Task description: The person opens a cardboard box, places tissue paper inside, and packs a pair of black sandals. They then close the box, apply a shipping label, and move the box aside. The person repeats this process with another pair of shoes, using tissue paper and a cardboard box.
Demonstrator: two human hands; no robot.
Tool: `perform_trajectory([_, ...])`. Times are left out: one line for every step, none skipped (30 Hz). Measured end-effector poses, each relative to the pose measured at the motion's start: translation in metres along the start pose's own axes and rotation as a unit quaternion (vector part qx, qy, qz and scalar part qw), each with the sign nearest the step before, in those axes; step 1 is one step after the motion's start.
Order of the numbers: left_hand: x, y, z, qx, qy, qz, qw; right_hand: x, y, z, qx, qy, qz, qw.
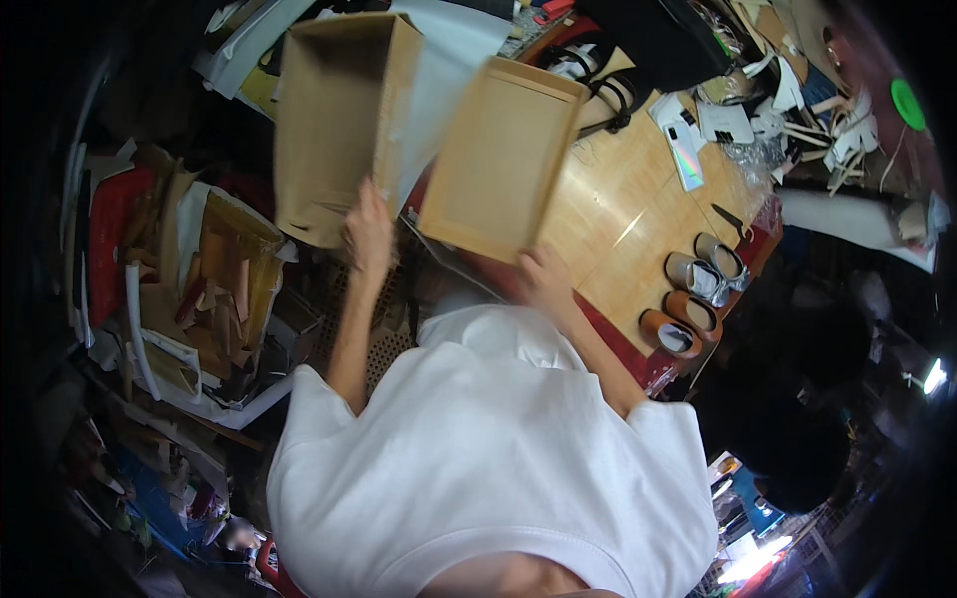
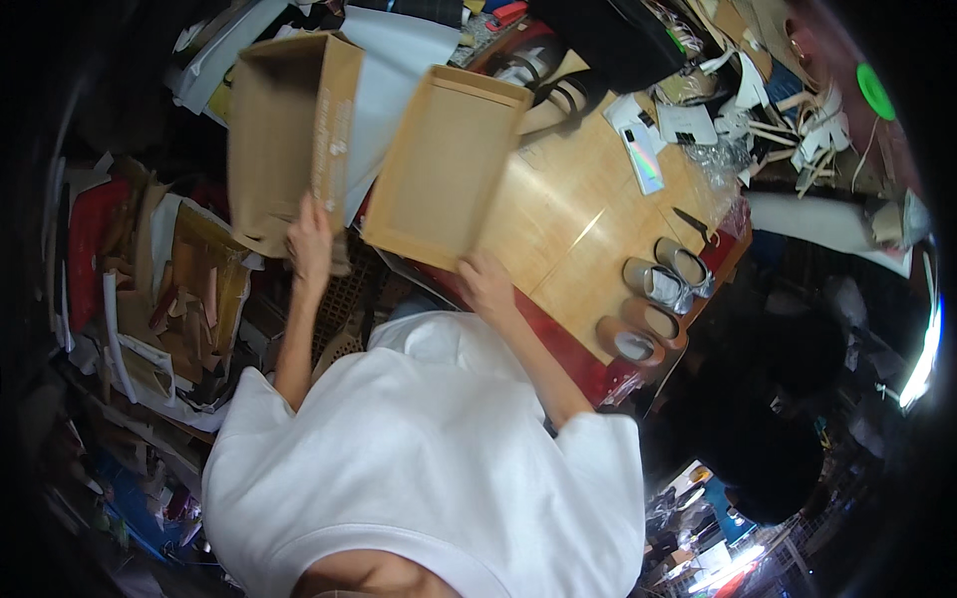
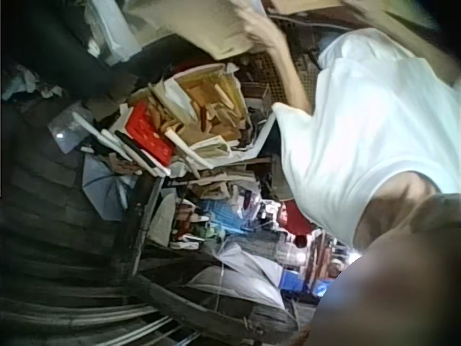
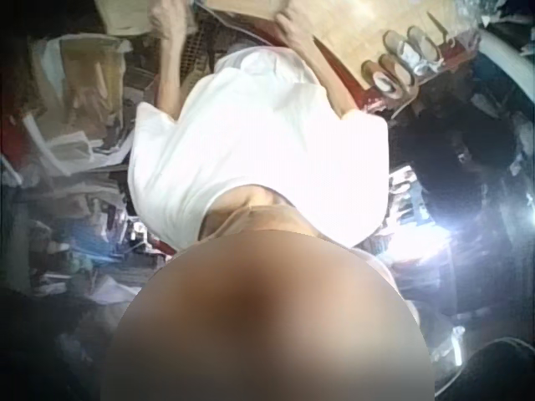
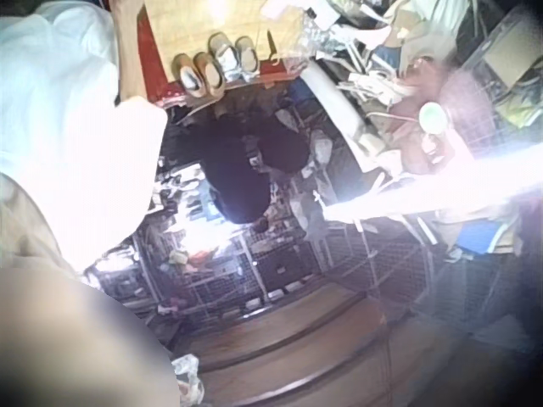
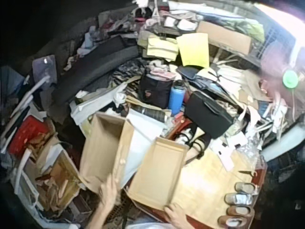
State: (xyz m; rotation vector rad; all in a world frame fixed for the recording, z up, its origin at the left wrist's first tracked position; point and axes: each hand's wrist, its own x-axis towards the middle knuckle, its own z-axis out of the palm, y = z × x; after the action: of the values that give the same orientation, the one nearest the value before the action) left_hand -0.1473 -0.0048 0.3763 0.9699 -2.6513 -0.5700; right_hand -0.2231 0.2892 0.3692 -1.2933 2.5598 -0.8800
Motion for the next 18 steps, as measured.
perform_trajectory([-0.023,0.018,0.001,-0.015,0.001,0.014,1.0,-0.025,0.001,-0.015,-0.013,0.035,0.014,0.999])
perform_trajectory([-0.045,0.035,0.002,-0.023,-0.048,-0.002,0.999,-0.051,0.001,-0.029,-0.029,0.051,0.043,0.997])
perform_trajectory([-0.065,0.051,0.003,-0.029,-0.084,-0.008,0.996,-0.076,0.002,-0.043,-0.044,0.055,0.08,0.994])
perform_trajectory([-0.083,0.064,0.005,-0.048,-0.127,0.0,0.991,-0.098,0.005,-0.051,-0.064,0.09,0.093,0.99])
perform_trajectory([-0.098,0.077,0.008,-0.067,-0.166,0.011,0.984,-0.117,0.008,-0.056,-0.08,0.123,0.106,0.983])
perform_trajectory([-0.11,0.088,0.012,-0.068,-0.189,0.04,0.979,-0.135,0.013,-0.061,-0.088,0.12,0.15,0.977])
perform_trajectory([-0.121,0.099,0.017,-0.068,-0.21,0.069,0.973,-0.151,0.019,-0.065,-0.091,0.135,0.181,0.97])
perform_trajectory([-0.132,0.108,0.02,-0.067,-0.233,0.098,0.965,-0.164,0.026,-0.066,-0.087,0.154,0.206,0.962])
perform_trajectory([-0.139,0.116,0.024,-0.081,-0.244,0.14,0.956,-0.175,0.034,-0.066,-0.096,0.149,0.218,0.96])
perform_trajectory([-0.145,0.124,0.03,-0.096,-0.255,0.182,0.945,-0.185,0.041,-0.065,-0.098,0.148,0.227,0.958])
perform_trajectory([-0.15,0.134,0.037,-0.112,-0.266,0.223,0.931,-0.193,0.049,-0.065,-0.094,0.14,0.238,0.957])
perform_trajectory([-0.154,0.145,0.045,-0.128,-0.228,0.269,0.927,-0.199,0.057,-0.065,-0.113,0.128,0.251,0.953])
perform_trajectory([-0.156,0.156,0.055,-0.142,-0.191,0.31,0.92,-0.203,0.064,-0.065,-0.128,0.109,0.264,0.95])
perform_trajectory([-0.159,0.167,0.064,-0.154,-0.157,0.346,0.912,-0.207,0.068,-0.065,-0.138,0.074,0.301,0.941])
perform_trajectory([-0.161,0.177,0.073,-0.106,-0.254,0.31,0.91,-0.209,0.071,-0.067,-0.111,0.052,0.33,0.936])
perform_trajectory([-0.155,0.188,0.084,-0.063,-0.337,0.274,0.899,-0.209,0.073,-0.069,-0.127,0.07,0.304,0.942])
perform_trajectory([-0.147,0.2,0.094,-0.04,-0.341,0.265,0.901,-0.208,0.074,-0.072,-0.136,0.068,0.312,0.938])
perform_trajectory([-0.143,0.209,0.101,-0.02,-0.345,0.259,0.902,-0.205,0.074,-0.075,-0.164,0.069,0.305,0.936])
